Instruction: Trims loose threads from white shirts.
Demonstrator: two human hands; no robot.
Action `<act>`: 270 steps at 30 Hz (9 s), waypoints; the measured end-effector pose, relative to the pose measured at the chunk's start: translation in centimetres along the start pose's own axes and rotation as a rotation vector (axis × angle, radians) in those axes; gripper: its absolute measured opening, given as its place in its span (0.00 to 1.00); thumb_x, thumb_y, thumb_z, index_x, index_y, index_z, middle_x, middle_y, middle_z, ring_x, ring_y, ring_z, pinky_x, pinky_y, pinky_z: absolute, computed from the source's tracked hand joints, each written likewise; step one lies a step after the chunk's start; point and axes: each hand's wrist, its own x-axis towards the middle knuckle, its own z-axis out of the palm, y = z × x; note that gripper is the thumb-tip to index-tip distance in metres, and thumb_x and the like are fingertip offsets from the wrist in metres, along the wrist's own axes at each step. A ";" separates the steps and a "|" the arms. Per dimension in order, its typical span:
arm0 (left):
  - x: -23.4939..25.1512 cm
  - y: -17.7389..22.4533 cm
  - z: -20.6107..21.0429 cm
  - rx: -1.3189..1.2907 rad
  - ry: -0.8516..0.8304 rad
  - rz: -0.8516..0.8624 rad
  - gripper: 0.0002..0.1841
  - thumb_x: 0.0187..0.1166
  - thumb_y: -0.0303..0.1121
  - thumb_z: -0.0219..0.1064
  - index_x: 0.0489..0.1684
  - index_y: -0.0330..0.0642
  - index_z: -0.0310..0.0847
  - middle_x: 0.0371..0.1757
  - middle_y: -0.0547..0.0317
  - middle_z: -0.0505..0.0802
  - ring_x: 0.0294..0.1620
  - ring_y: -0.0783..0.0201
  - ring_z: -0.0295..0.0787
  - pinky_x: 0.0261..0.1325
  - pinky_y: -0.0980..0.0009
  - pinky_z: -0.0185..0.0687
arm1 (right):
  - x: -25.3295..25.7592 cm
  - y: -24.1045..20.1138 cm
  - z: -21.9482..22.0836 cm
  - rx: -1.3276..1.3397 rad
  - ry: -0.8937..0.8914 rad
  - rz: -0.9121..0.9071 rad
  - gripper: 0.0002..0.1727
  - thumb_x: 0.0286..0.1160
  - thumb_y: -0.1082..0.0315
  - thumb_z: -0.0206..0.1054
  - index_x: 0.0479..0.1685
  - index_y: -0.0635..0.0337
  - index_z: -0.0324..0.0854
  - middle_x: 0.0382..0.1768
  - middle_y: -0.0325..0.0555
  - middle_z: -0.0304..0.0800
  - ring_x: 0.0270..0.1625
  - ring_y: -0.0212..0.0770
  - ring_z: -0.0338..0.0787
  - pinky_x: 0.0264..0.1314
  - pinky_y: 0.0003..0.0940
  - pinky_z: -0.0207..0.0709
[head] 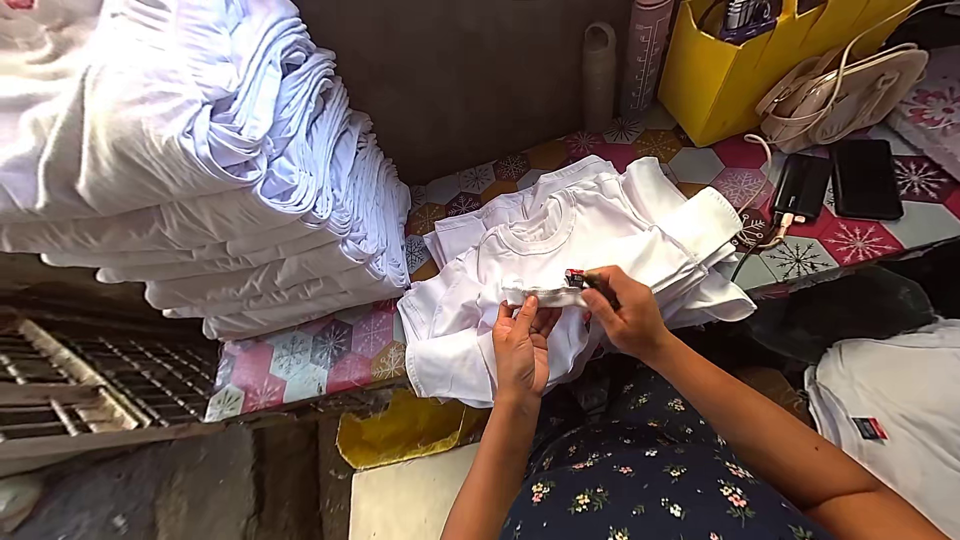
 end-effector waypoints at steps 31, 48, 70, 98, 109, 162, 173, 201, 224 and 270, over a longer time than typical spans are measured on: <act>-1.0 -0.5 -1.3 0.098 -0.130 0.096 0.12 0.89 0.20 0.48 0.49 0.31 0.79 0.38 0.51 0.96 0.40 0.61 0.97 0.55 0.65 0.93 | 0.6 -0.3 0.4 0.003 -0.004 -0.232 0.14 0.78 0.61 0.70 0.39 0.66 0.89 0.26 0.44 0.85 0.25 0.33 0.81 0.24 0.27 0.72; -1.1 -0.4 -1.2 0.162 -0.095 0.102 0.12 0.87 0.18 0.52 0.38 0.30 0.84 0.34 0.51 0.96 0.38 0.61 0.97 0.54 0.66 0.93 | 0.2 -0.4 0.8 -0.219 0.122 -0.390 0.15 0.82 0.61 0.66 0.42 0.65 0.92 0.26 0.47 0.88 0.24 0.39 0.85 0.21 0.30 0.73; -0.6 -0.2 -0.3 0.031 -0.016 0.013 0.18 0.97 0.33 0.32 0.62 0.34 0.67 0.41 0.46 0.94 0.39 0.55 0.97 0.51 0.61 0.94 | -0.1 1.5 -1.1 -0.031 0.090 -0.203 0.13 0.77 0.64 0.69 0.37 0.69 0.87 0.27 0.47 0.87 0.28 0.33 0.84 0.30 0.26 0.78; -0.1 17.8 -19.0 1.746 -0.213 0.044 0.11 0.72 0.33 0.79 0.45 0.37 0.94 0.44 0.48 0.97 0.48 0.53 0.94 0.60 0.46 0.83 | -2.1 8.0 1.0 -0.398 -0.134 0.123 0.22 0.79 0.50 0.66 0.56 0.58 0.93 0.48 0.50 0.98 0.43 0.53 0.98 0.39 0.59 0.86; 19.7 3.2 2.4 1.800 -0.042 0.278 0.40 0.78 0.53 0.71 0.80 0.29 0.68 0.77 0.23 0.74 0.63 0.28 0.84 0.63 0.35 0.79 | -2.2 8.1 1.2 -0.429 -0.115 0.143 0.22 0.78 0.53 0.66 0.55 0.61 0.92 0.44 0.52 0.98 0.41 0.56 0.97 0.37 0.61 0.85; 1.3 0.5 -2.8 0.677 -0.334 0.536 0.03 0.69 0.19 0.75 0.34 0.34 0.93 0.36 0.62 0.96 0.37 0.78 0.91 0.47 0.80 0.89 | 3.3 -4.7 0.7 0.112 -0.236 0.032 0.04 0.72 0.72 0.69 0.35 0.66 0.83 0.33 0.44 0.82 0.32 0.28 0.80 0.34 0.21 0.74; 1.8 1.6 -2.7 0.888 -0.299 0.597 0.03 0.82 0.28 0.68 0.39 0.39 0.82 0.25 0.71 0.86 0.25 0.84 0.79 0.33 0.85 0.76 | 3.8 -1.4 -2.6 -0.090 -0.301 -0.146 0.20 0.79 0.51 0.69 0.39 0.61 0.90 0.25 0.41 0.85 0.23 0.33 0.78 0.25 0.33 0.72; 1.7 1.8 -1.8 0.954 -0.297 0.425 0.05 0.83 0.29 0.68 0.37 0.40 0.82 0.20 0.72 0.82 0.21 0.83 0.75 0.30 0.83 0.72 | 2.9 -1.1 -1.5 0.127 -0.304 0.293 0.14 0.82 0.60 0.68 0.42 0.66 0.86 0.25 0.38 0.85 0.26 0.26 0.81 0.33 0.27 0.77; 0.0 3.6 -8.2 0.995 -0.230 0.584 0.28 0.69 0.36 0.78 0.63 0.28 0.76 0.61 0.48 0.90 0.64 0.62 0.88 0.70 0.61 0.82 | 3.0 -3.3 2.5 0.738 -0.011 0.714 0.04 0.76 0.78 0.69 0.37 0.59 0.82 0.24 0.32 0.82 0.18 0.20 0.70 0.21 0.15 0.64; 0.5 1.6 -2.3 0.572 -0.239 0.191 0.15 0.74 0.15 0.69 0.49 0.40 0.71 0.28 0.64 0.92 0.28 0.76 0.87 0.39 0.79 0.83 | -0.8 -1.2 -0.1 -0.262 -0.038 -0.246 0.21 0.80 0.52 0.68 0.40 0.64 0.92 0.21 0.46 0.84 0.18 0.39 0.79 0.17 0.33 0.67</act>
